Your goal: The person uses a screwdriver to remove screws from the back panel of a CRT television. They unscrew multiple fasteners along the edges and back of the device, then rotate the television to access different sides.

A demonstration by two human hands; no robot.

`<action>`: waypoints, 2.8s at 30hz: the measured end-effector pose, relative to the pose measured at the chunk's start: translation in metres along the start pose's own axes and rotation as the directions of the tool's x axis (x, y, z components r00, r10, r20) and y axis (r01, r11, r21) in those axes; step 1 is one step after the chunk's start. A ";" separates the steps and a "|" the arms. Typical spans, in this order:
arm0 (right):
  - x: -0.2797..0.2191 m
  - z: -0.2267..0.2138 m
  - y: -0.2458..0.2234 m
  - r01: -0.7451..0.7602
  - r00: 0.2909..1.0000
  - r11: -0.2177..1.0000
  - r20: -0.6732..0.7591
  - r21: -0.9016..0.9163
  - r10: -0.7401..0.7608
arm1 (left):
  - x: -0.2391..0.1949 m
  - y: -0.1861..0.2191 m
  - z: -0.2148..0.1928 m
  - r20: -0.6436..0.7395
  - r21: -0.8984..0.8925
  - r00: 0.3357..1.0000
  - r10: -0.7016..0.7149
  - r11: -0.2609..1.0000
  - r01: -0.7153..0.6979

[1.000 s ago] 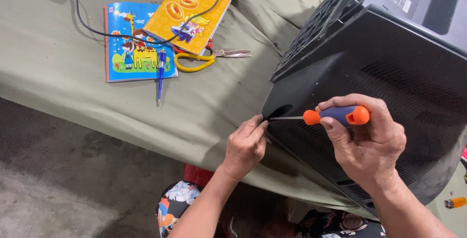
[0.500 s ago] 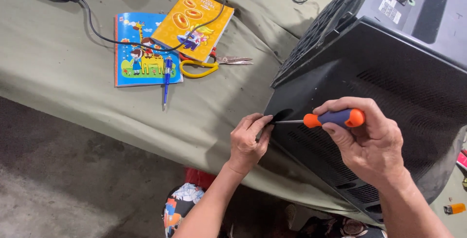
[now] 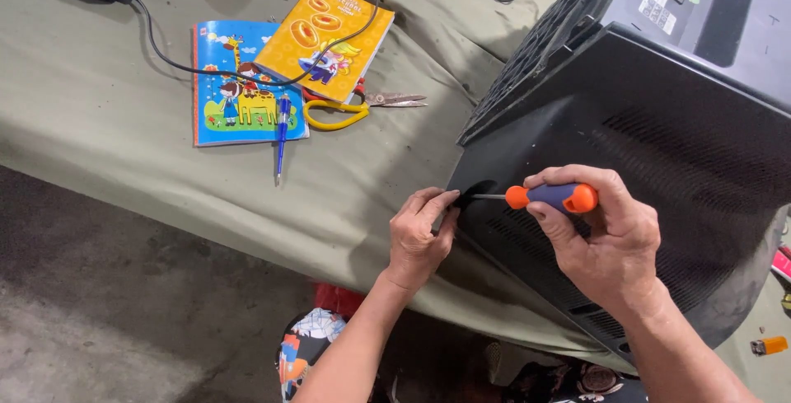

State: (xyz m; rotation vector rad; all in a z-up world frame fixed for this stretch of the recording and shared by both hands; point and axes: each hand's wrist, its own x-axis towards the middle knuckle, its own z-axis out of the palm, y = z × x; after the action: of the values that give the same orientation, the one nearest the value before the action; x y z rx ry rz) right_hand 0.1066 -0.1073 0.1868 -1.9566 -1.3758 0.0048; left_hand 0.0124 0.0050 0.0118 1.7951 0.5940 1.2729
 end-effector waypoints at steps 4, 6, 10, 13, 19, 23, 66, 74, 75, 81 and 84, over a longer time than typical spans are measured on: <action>0.005 0.000 0.007 0.025 0.999 0.997 -0.046 -0.070 -0.029 | 0.003 0.003 -0.003 0.013 0.017 1.000 0.002 1.000 -0.003; 0.010 0.000 0.011 0.064 0.996 0.989 -0.053 -0.130 -0.071 | 0.004 0.004 -0.005 0.029 0.007 0.999 0.028 1.000 -0.029; 0.015 0.008 0.022 0.078 0.990 0.986 -0.101 -0.150 -0.094 | 0.014 0.007 0.005 0.017 0.032 0.991 0.135 0.990 -0.136; 0.013 0.018 0.042 0.104 0.958 0.979 -0.248 -0.174 -0.146 | 0.022 0.001 0.023 -0.122 -0.097 0.975 0.188 0.975 -0.200; 0.016 0.030 0.037 0.128 0.917 0.976 -0.354 -0.177 -0.185 | 0.039 0.013 0.028 -0.098 -0.066 0.948 0.303 0.949 -0.310; 0.019 0.028 0.027 -0.010 0.947 0.988 -0.319 -0.154 -0.040 | 0.060 0.025 0.015 0.048 -0.115 0.938 0.343 0.935 -0.336; 0.041 -0.016 -0.014 0.014 0.988 0.955 0.154 -0.297 0.034 | 0.082 0.053 -0.016 0.296 -0.346 0.923 0.246 0.928 -0.137; 0.044 -0.015 -0.017 -0.005 0.977 0.948 0.199 -0.318 0.072 | 0.084 0.051 -0.019 0.314 -0.411 0.929 0.195 0.910 -0.052; 0.043 -0.016 -0.016 -0.017 0.975 0.947 0.205 -0.320 0.087 | 0.084 0.052 -0.019 0.331 -0.430 0.927 0.174 0.903 -0.016; 0.051 -0.024 -0.017 -0.096 0.915 0.950 0.348 -0.298 0.202 | 0.085 0.045 -0.024 0.370 -0.462 0.897 0.242 0.886 -0.048; 0.056 -0.027 -0.019 -0.174 0.880 0.943 0.386 -0.284 0.279 | 0.082 0.039 -0.016 0.309 -0.504 0.917 0.251 0.861 -0.066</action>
State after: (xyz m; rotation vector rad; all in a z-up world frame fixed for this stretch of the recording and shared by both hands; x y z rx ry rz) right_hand 0.1258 -0.0734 0.2396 -2.4181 -1.4532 0.4148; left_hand 0.0245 0.0522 0.0901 1.6082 -0.0930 1.0348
